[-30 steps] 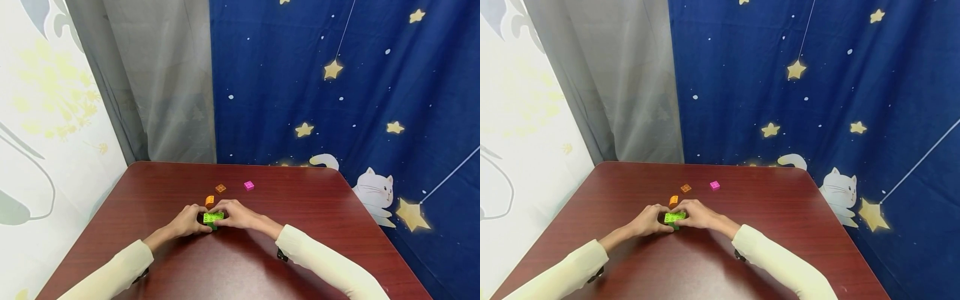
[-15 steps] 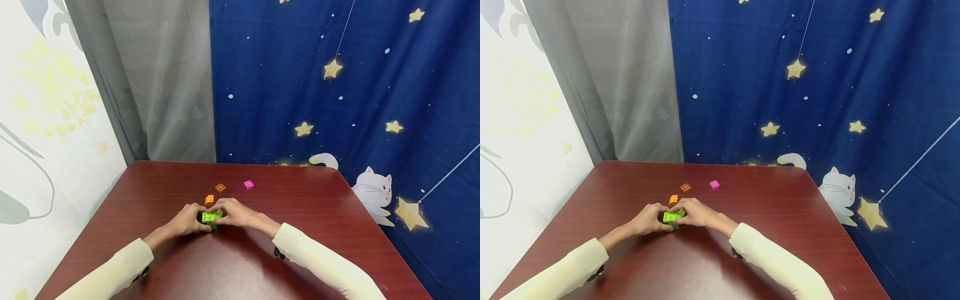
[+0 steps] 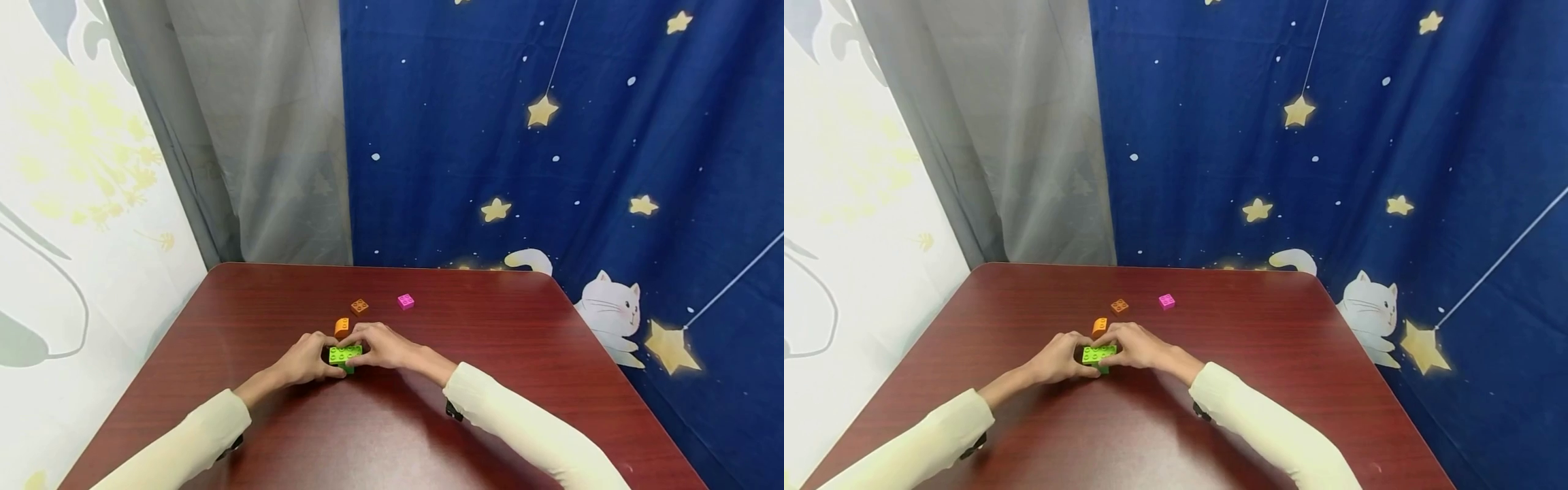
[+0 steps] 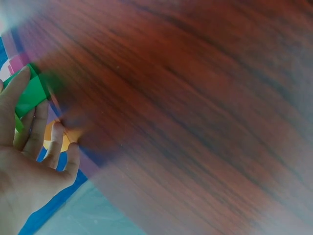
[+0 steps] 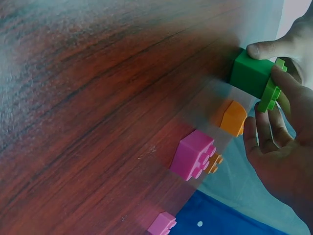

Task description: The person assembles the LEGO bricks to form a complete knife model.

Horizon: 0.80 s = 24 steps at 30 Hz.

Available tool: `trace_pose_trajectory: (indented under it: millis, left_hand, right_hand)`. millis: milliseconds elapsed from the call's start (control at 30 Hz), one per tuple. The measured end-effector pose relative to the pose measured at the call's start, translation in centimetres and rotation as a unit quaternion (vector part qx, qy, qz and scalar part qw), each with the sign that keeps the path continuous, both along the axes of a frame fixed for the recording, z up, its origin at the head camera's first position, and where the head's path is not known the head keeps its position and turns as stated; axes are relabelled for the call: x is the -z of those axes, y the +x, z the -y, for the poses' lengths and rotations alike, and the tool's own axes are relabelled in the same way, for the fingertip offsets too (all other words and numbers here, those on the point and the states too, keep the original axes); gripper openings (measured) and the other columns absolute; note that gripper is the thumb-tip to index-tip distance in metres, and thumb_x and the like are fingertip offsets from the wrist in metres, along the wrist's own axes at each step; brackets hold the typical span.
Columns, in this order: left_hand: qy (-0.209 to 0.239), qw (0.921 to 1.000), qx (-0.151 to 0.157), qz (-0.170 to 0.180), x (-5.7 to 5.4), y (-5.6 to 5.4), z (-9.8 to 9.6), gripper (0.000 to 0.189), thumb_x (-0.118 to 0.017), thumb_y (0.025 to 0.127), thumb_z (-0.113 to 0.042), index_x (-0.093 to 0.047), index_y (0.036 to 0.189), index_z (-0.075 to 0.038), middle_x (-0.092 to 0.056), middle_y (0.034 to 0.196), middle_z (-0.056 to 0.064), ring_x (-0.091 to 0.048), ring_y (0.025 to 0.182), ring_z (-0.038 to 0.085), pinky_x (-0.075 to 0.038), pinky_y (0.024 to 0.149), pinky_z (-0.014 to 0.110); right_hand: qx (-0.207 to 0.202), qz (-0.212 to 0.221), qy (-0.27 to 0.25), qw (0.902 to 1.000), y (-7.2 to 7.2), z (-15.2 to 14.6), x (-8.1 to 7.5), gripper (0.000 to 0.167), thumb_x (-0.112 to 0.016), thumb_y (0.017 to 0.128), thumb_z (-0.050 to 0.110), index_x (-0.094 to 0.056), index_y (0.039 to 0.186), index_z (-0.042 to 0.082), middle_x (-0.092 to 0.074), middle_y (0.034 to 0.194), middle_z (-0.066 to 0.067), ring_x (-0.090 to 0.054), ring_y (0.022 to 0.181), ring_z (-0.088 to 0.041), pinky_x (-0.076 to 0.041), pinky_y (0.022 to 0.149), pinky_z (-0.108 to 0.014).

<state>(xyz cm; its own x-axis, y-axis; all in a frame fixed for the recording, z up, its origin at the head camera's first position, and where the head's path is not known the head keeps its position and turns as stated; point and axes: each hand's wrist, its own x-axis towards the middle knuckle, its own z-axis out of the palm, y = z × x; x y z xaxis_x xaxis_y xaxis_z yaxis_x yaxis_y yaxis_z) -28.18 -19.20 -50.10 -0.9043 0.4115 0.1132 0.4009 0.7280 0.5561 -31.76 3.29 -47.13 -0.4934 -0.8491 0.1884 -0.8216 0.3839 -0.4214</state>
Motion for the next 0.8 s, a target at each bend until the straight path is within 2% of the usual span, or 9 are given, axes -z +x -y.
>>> trace_pose_trajectory:
  millis: [333,567,800]
  left_hand:
    - [0.002,1.0,0.007,0.004,0.1,-0.1,0.0,0.043,-0.095,0.076,-0.034,-0.077,0.11,-0.015,-0.071,0.096,-0.009,-0.061,0.084,0.009,-0.053,0.073,0.026]
    - [0.01,0.9999,0.01,0.002,-0.1,0.2,-0.1,0.041,-0.093,0.078,-0.032,-0.077,0.111,-0.015,-0.071,0.097,-0.009,-0.061,0.085,0.011,-0.052,0.071,0.025]
    - [0.024,0.9992,0.021,-0.021,0.3,0.8,0.1,0.041,-0.092,0.08,-0.035,-0.077,0.113,-0.016,-0.072,0.1,-0.01,-0.061,0.091,0.012,-0.054,0.075,0.027]
  right_hand:
    - [0.02,-0.021,0.024,0.9993,-0.2,-0.2,0.6,0.038,-0.077,0.096,0.035,-0.073,0.132,0.025,-0.064,0.104,0.009,-0.061,0.088,-0.018,-0.04,0.073,-0.015]
    - [0.026,-0.026,0.011,0.9993,0.0,-0.4,0.9,0.038,-0.077,0.096,0.036,-0.073,0.132,0.025,-0.064,0.104,0.009,-0.061,0.091,-0.019,-0.039,0.075,-0.017]
    - [0.02,-0.049,0.0,0.9986,0.2,-0.6,1.3,0.038,-0.076,0.096,0.037,-0.073,0.132,0.025,-0.066,0.103,0.009,-0.06,0.087,-0.016,-0.04,0.074,-0.016]
